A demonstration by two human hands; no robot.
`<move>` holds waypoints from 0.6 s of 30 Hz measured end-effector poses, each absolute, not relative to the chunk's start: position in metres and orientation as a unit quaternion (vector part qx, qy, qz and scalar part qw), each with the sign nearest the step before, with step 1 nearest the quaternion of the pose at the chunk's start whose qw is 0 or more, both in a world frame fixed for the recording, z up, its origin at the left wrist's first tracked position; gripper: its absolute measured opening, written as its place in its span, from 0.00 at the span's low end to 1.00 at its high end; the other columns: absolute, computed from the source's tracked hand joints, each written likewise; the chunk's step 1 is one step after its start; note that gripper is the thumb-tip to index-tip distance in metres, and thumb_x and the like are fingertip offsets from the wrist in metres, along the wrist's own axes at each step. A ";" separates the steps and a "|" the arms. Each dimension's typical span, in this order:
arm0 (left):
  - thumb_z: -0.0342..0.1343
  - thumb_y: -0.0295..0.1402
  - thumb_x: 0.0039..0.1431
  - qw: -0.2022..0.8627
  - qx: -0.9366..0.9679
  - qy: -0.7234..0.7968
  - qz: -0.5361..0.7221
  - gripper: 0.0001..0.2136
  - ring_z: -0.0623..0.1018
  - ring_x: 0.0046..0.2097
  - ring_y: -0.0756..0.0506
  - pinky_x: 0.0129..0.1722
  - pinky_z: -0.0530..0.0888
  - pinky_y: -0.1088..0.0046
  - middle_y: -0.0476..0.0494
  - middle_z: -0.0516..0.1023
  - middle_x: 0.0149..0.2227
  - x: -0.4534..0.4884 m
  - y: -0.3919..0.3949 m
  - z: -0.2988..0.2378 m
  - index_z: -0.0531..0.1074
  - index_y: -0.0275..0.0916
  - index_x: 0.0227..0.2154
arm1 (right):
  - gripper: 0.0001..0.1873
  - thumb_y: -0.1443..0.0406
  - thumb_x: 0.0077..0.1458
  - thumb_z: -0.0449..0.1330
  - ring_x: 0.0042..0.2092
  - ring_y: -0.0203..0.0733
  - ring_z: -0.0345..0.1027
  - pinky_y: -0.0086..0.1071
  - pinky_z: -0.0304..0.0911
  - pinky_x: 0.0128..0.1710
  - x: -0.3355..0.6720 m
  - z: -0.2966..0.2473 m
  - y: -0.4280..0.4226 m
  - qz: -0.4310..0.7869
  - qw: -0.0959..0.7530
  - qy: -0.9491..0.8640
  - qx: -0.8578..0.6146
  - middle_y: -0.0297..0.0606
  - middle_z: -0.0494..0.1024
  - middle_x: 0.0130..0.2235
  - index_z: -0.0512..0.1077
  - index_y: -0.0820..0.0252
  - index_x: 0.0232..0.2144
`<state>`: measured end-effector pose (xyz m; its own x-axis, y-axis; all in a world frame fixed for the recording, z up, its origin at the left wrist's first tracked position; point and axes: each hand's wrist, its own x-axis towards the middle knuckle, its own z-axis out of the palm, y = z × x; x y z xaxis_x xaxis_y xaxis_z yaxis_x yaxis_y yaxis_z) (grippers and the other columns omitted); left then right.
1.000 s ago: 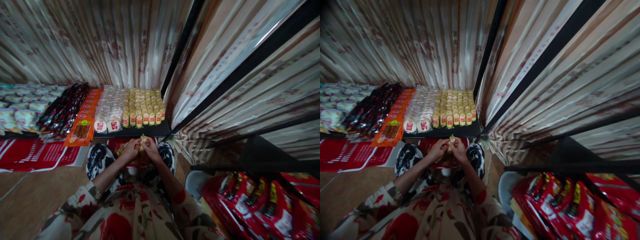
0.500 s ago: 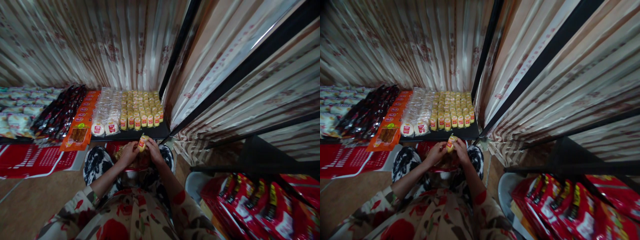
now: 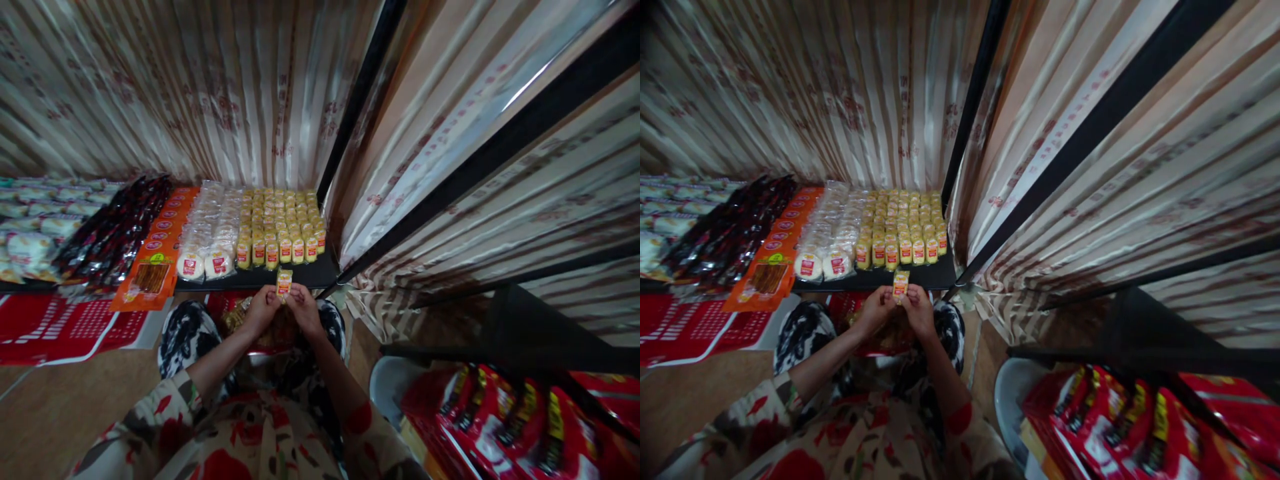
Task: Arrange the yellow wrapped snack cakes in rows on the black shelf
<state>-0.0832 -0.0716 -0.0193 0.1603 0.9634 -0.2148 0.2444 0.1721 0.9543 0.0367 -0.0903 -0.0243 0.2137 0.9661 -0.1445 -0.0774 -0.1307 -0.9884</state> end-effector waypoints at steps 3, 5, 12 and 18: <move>0.52 0.34 0.51 0.495 0.590 0.553 0.319 0.11 0.72 0.30 0.51 0.32 0.70 0.76 0.47 0.74 0.30 -0.080 -0.062 -0.017 0.69 0.35 0.37 | 0.16 0.60 0.45 0.59 0.38 0.40 0.72 0.35 0.67 0.42 0.039 -0.028 -0.087 0.460 0.550 -0.397 -0.573 0.39 0.76 0.37 0.66 0.58 0.38; 0.52 0.34 0.52 0.440 0.634 0.562 0.299 0.12 0.72 0.33 0.51 0.37 0.70 0.75 0.44 0.74 0.35 -0.077 -0.053 -0.009 0.70 0.35 0.38 | 0.16 0.60 0.47 0.58 0.40 0.40 0.71 0.35 0.66 0.43 0.043 -0.028 -0.083 0.436 0.567 -0.394 -0.577 0.39 0.76 0.39 0.67 0.58 0.40; 0.54 0.38 0.51 0.368 0.716 0.532 0.263 0.22 0.70 0.30 0.52 0.36 0.69 0.74 0.45 0.72 0.43 -0.049 -0.012 0.034 0.64 0.40 0.51 | 0.19 0.59 0.51 0.54 0.43 0.41 0.69 0.36 0.65 0.45 0.068 -0.020 -0.074 0.386 0.596 -0.383 -0.591 0.41 0.74 0.44 0.66 0.59 0.45; 0.51 0.30 0.52 0.383 0.756 0.472 0.243 0.17 0.70 0.30 0.52 0.33 0.68 0.77 0.50 0.72 0.30 -0.013 0.013 0.049 0.67 0.38 0.46 | 0.24 0.61 0.56 0.47 0.50 0.42 0.64 0.40 0.60 0.51 0.079 -0.016 -0.066 0.275 0.581 -0.409 -0.648 0.46 0.69 0.51 0.57 0.62 0.54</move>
